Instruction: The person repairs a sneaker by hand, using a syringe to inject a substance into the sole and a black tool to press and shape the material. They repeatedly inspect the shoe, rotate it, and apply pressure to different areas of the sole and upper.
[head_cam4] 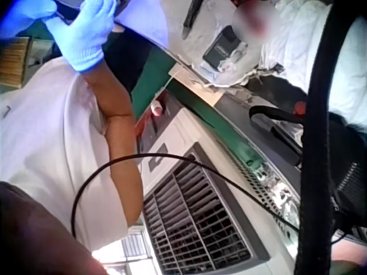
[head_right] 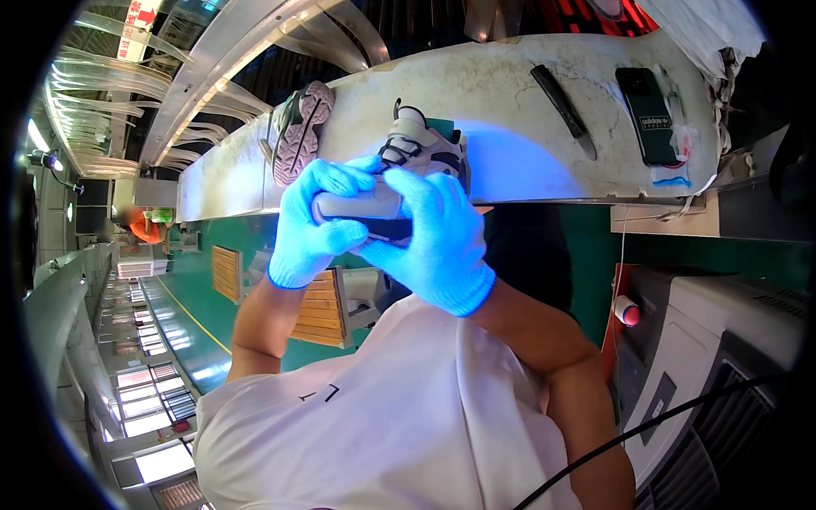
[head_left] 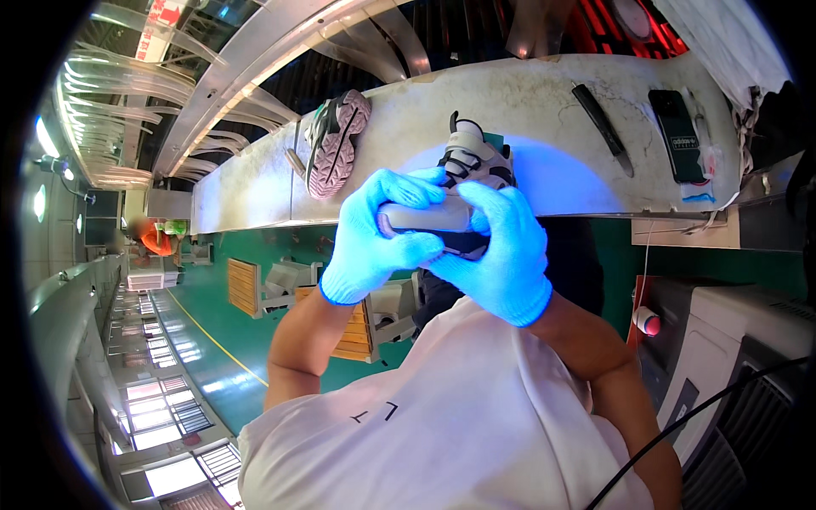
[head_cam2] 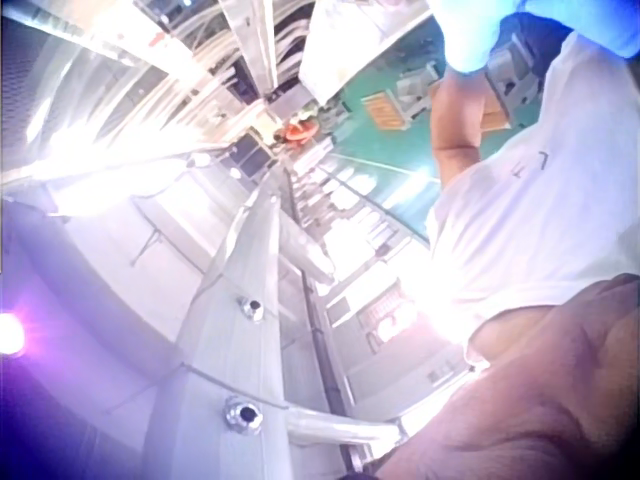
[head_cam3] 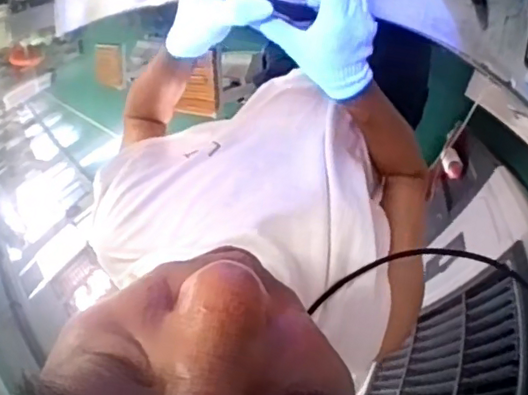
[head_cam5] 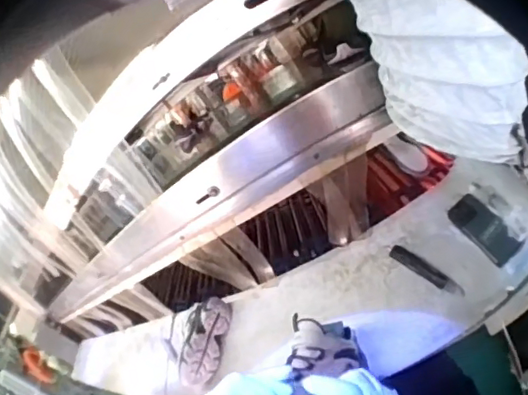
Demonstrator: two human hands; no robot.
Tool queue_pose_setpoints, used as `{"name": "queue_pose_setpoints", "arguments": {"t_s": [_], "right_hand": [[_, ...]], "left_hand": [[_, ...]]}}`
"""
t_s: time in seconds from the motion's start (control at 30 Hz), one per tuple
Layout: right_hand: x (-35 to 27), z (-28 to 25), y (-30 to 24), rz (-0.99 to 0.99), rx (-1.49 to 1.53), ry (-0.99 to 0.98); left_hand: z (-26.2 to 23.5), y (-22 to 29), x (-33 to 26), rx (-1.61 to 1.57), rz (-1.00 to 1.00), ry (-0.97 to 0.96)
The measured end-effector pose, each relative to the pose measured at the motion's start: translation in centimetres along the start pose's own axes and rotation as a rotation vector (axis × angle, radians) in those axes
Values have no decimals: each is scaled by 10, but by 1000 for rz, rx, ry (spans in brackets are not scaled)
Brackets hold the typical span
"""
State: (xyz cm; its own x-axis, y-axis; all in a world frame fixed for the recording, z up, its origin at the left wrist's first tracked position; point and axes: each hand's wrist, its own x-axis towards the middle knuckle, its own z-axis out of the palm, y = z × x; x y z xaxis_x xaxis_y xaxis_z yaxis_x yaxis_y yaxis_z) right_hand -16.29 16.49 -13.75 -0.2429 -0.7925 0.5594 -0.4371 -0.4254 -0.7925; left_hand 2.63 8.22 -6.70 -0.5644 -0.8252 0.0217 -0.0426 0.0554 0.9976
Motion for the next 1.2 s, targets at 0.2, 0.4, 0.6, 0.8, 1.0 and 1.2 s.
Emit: {"name": "queue_pose_setpoints", "arguments": {"t_s": [0.2,0.4,0.6,0.8,1.0,1.2], "right_hand": [[-20,0,11,53,146,-18],[-7,1,18,-13,131,9],[7,3,17,47,128,-12],[22,10,23,57,96,-95],[19,11,23,122,58,-30],[1,0,31,292,135,-122]], "left_hand": [[-6,0,0,-61,1,31],[-8,2,6,22,7,-10],[-24,-6,12,20,18,-28],[-25,26,26,470,14,-117],[-19,40,46,564,-87,-108],[-19,46,56,627,-59,-158]]}}
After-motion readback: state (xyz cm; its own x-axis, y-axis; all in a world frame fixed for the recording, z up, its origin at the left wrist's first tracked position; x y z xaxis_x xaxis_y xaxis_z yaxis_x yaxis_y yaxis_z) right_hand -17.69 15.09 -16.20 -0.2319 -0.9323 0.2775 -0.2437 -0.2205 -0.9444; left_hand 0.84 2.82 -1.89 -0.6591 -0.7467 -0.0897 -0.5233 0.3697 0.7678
